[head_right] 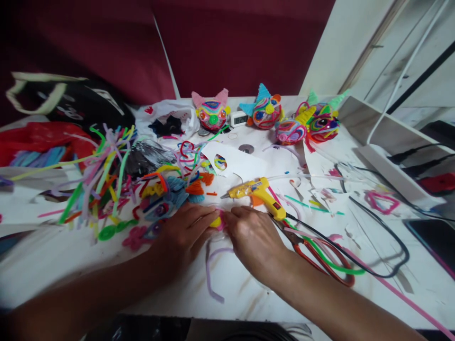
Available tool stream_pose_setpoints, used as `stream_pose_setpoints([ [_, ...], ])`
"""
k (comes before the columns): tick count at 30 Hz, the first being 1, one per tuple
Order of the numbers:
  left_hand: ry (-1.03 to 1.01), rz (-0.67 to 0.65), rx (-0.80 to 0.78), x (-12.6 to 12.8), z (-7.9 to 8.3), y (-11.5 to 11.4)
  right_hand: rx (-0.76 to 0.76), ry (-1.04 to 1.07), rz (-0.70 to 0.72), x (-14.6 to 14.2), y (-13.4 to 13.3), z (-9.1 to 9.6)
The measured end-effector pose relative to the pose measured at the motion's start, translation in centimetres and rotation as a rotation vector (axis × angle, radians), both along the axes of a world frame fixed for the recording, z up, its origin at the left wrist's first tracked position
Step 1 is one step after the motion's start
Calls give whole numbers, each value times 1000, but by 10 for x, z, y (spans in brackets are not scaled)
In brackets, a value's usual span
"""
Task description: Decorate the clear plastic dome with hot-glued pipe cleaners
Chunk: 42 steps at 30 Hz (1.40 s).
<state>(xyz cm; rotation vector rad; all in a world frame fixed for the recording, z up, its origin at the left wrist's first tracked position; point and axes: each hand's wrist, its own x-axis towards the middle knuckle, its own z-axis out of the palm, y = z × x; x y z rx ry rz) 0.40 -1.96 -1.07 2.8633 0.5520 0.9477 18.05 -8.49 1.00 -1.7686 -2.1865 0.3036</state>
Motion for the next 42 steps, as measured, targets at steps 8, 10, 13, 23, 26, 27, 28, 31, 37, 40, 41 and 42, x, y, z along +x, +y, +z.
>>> stream_pose_setpoints([
  [8,9,-64,-26,0,-6,7,63,134,-90,-7,-14,-7],
  [10,9,-72,-32,-1,-9,9,80,146,-88,-7,-15,-6],
  [13,20,-63,-42,0,-10,9,116,113,-69,-6,-15,-6],
  [23,112,-49,-47,2,4,8,93,36,-67,2,-13,-5],
  [26,116,-45,-28,2,2,9,40,78,-88,2,-13,-4],
  [27,120,-45,-28,2,2,9,14,98,-93,3,-13,-3],
  [28,123,-44,-29,2,2,9,-12,115,-94,3,-13,-2],
  [31,125,-49,-36,1,3,8,-29,124,-106,7,-14,3],
  [37,131,-43,-50,0,3,7,138,-225,-296,39,-13,7],
  [40,135,-37,-57,-1,3,7,27,-365,-370,59,-6,3],
  [41,136,-38,-61,-1,2,6,-20,-360,-385,64,-3,2],
  [42,135,-40,-63,-1,2,7,-69,-330,-390,69,0,0],
])
